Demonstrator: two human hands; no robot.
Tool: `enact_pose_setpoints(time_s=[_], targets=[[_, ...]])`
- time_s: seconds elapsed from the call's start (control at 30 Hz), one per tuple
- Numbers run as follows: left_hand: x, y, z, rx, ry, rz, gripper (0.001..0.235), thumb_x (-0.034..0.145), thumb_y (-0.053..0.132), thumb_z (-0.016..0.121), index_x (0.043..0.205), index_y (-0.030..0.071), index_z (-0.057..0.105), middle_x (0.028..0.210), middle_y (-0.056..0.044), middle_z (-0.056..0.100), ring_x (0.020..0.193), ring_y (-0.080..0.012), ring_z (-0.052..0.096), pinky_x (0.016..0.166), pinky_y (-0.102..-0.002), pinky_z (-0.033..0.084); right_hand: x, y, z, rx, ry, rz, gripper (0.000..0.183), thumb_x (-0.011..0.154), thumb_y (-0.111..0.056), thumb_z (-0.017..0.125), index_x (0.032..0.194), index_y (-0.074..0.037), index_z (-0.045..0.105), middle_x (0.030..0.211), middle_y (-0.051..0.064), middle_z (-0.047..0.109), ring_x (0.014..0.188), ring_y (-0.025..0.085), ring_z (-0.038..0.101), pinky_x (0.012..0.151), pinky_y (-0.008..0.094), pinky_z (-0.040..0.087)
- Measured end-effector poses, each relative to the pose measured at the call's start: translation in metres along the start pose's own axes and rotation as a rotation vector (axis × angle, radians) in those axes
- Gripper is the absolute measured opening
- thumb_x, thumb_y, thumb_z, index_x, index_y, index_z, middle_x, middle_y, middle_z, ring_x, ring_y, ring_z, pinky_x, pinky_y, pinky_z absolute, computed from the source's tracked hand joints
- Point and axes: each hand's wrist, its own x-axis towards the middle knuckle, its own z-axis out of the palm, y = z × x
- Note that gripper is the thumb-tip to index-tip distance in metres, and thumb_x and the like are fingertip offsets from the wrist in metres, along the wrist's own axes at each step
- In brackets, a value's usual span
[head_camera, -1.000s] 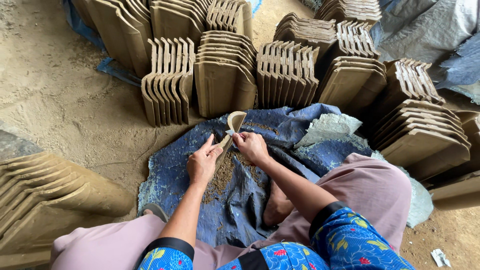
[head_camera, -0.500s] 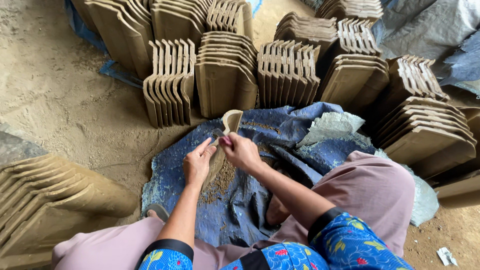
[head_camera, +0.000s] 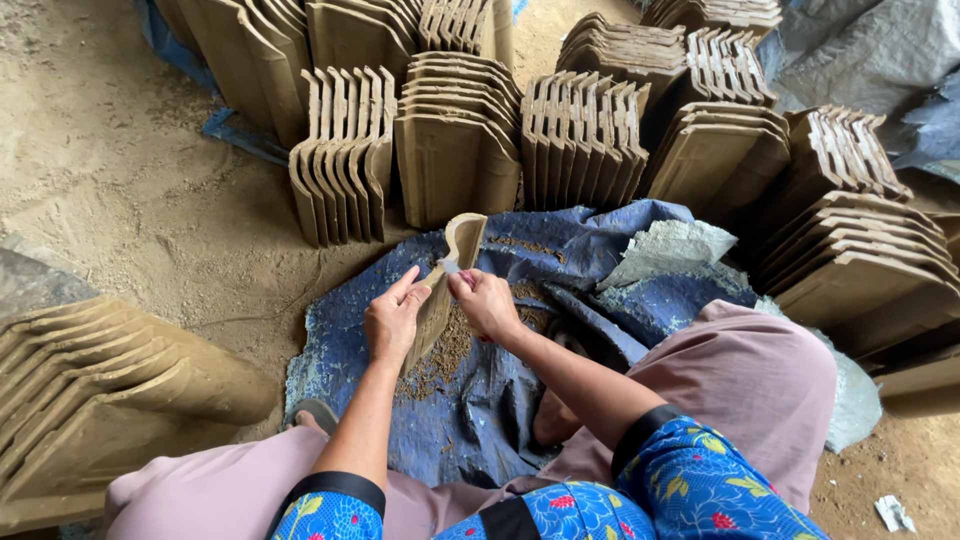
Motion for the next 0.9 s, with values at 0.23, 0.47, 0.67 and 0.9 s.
enact_pose_setpoints(time_s=[0.23, 0.47, 0.67, 0.9], targets=[[0.008, -0.010, -0.001, 0.030, 0.002, 0.019, 0.036, 0.083, 0.036, 0.066, 0.119, 0.033, 0.066, 0.107, -0.007, 0.069, 0.112, -0.0300, 0.058, 0.094, -0.044, 0.048, -0.025, -0.021, 0.003, -0.136, -0.104, -0.170, 0.037, 0.085, -0.043, 0.051, 0.085, -0.008, 0.064, 0.077, 0.022, 0.065, 0.088, 0.043, 0.062, 0.074, 0.051, 0.049], [-0.003, -0.011, -0.005, 0.039, -0.005, 0.012, 0.029, 0.082, 0.045, 0.068, 0.109, 0.033, 0.071, 0.103, -0.001, 0.071, 0.106, -0.0253, 0.062, 0.090, -0.038, 0.050, 0.006, 0.001, 0.009, -0.827, 0.103, -0.561, 0.013, 0.089, -0.013, 0.044, 0.098, -0.008, 0.051, 0.087, 0.010, 0.044, 0.082, 0.030, 0.056, 0.057, 0.040, 0.055], [-0.006, 0.005, -0.010, 0.113, 0.010, 0.033, 0.028, 0.084, 0.041, 0.065, 0.111, 0.035, 0.070, 0.106, 0.000, 0.070, 0.106, -0.0267, 0.062, 0.092, -0.041, 0.050, 0.107, 0.046, -0.012, -0.852, 0.530, -0.345, 0.016, 0.089, -0.030, 0.047, 0.090, -0.014, 0.051, 0.083, 0.006, 0.051, 0.078, 0.028, 0.060, 0.059, 0.038, 0.050], [0.007, 0.001, -0.009, 0.416, 0.014, 0.088, 0.037, 0.078, 0.044, 0.066, 0.112, 0.032, 0.067, 0.107, -0.001, 0.069, 0.101, -0.0278, 0.065, 0.088, -0.044, 0.051, 0.088, 0.036, 0.008, -0.171, 0.053, 0.031, 0.023, 0.087, -0.032, 0.048, 0.097, -0.014, 0.058, 0.091, 0.022, 0.066, 0.098, 0.043, 0.062, 0.085, 0.054, 0.049]])
